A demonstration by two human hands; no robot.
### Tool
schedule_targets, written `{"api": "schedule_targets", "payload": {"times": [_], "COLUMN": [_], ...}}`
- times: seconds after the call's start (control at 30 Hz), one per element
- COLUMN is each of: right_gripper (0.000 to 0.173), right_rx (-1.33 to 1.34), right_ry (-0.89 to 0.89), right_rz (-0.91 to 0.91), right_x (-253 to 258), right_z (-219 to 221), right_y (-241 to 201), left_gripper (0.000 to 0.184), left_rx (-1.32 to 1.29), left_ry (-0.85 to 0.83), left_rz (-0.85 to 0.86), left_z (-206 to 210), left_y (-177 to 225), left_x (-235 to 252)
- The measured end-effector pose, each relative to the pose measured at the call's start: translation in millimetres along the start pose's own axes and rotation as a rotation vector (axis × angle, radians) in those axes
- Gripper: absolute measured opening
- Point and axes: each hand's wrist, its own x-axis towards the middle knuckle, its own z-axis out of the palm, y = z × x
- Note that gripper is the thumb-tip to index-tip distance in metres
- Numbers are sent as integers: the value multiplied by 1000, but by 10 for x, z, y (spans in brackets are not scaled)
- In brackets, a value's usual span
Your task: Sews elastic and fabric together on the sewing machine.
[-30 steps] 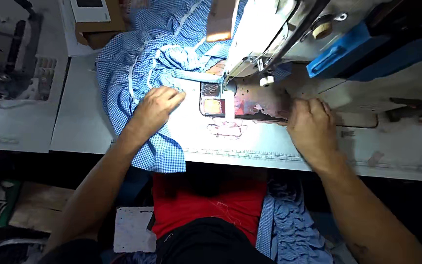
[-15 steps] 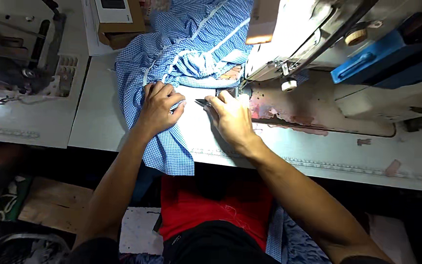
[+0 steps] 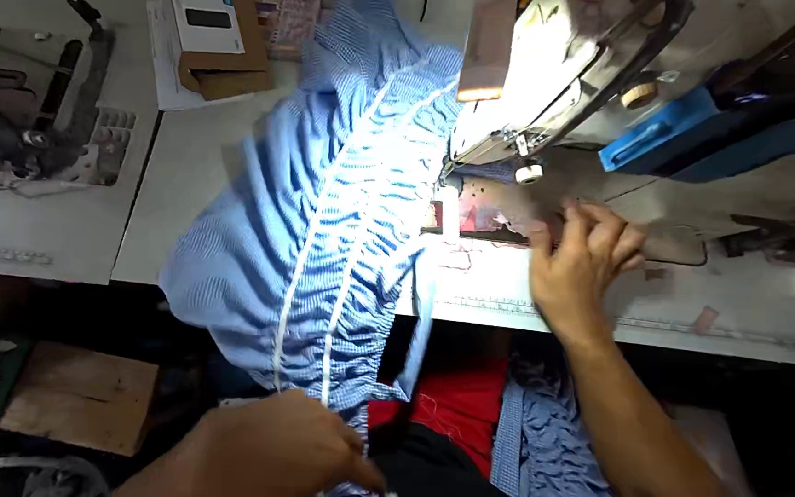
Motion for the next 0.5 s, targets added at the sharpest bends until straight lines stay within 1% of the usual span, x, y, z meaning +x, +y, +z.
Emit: {"api": "schedule_targets", "payload": {"times": [0.03,0.07,0.1,0.17,0.2,0.23,0.27,0.3,0.33,0.37,0.4,0.43,0.47,0.5], "right_gripper": [58,57,59,62,55,40,24,16,13,12,10,11,16,22], "right_rx": [44,82,122,208,249,313,396,481,534,526,478,414,395,459], "right_ry": [-21,-56,-100,-199,-237,-241,-260,-352,-537,-757,-986,-1221,-1404,-1452], "right_rz": [-73,-161,-243,-373,-430,-506,-592,-688,-781,-860,-909,-921,-903,-893], "right_x": [-58,-123,-175,-208,-242,-299,-373,-483,-630,-774,-911,-1016,-1062,-1066], "right_z": [26,74,135,277,349,404,432,394,275,99,-98,-283,-426,-508], "right_y": [-253,-512,-771,-1248,-1425,-1553,-1629,-1628,-1556,-1451,-1335,-1230,-1146,-1085], "left_gripper": [31,30,28,31,35,41,47,54,62,68,72,71,68,67], "left_rx": [-1,20,80,264,355,424,492,565,625,685,756,834,857,814], "left_ry": [90,229,407,772,893,948,939,901,867,830,790,766,767,785], "left_rz": [0,-34,-77,-178,-246,-323,-428,-564,-668,-728,-740,-698,-635,-585], "left_z": [-118,-283,-460,-825,-978,-1089,-1160,-1159,-1073,-980,-873,-733,-568,-411], "left_y": [-25,-118,-299,-830,-1096,-1300,-1415,-1423,-1361,-1275,-1204,-1171,-1157,-1153], "left_x": [63,147,263,573,702,777,790,774,744,700,658,628,633,691]}}
